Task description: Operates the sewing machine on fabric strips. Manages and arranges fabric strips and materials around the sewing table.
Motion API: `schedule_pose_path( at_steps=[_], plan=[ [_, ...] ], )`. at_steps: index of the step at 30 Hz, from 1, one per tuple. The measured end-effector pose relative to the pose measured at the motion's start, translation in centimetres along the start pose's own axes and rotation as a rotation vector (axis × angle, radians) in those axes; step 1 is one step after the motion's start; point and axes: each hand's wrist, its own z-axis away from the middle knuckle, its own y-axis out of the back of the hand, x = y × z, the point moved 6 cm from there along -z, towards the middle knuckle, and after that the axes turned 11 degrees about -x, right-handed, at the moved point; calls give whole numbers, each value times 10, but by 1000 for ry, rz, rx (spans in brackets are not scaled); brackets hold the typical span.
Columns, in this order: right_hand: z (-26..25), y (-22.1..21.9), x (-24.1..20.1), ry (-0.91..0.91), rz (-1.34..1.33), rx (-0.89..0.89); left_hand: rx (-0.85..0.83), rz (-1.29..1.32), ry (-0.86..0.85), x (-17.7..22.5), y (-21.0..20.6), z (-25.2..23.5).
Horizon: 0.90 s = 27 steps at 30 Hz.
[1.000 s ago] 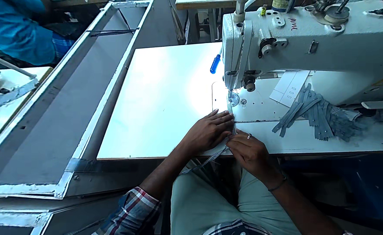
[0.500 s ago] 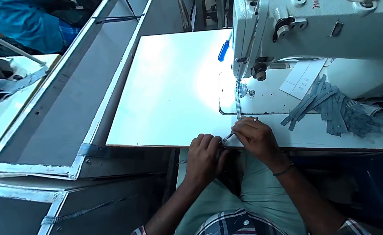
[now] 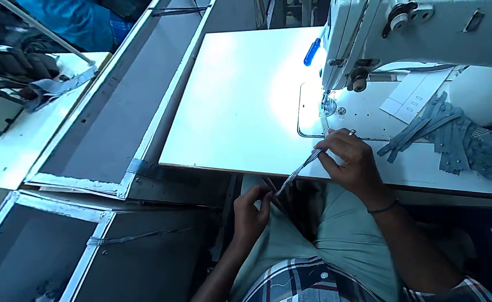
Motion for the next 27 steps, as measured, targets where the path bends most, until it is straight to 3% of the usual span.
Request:
schedule_pose_path(
  at_steps=[5,10,14,17,21,24,25,27],
  plan=[
    [-3,1,-9,16,14,-9,-318,408,58,13,11,20],
    [0,-7,-22,76,55,-67,-453,336,-43,83,57,49],
    [0,-22,-45,91,96,-67,-698,983,79,102,64,62],
    [7,-21,-69,116,118,17,-737,1478,181,102,55,68],
    [23,-21,-93,215,90,69,-763,1840,198,109,39,70],
    [32,-22,-95,232,92,34,-852,1820,184,109,29,71],
    [37,-22,-94,225,99,24,-882,1691,166,103,27,69],
    [52,-23,-90,189,108,-4,-852,1161,91,79,32,55]
  ],
)
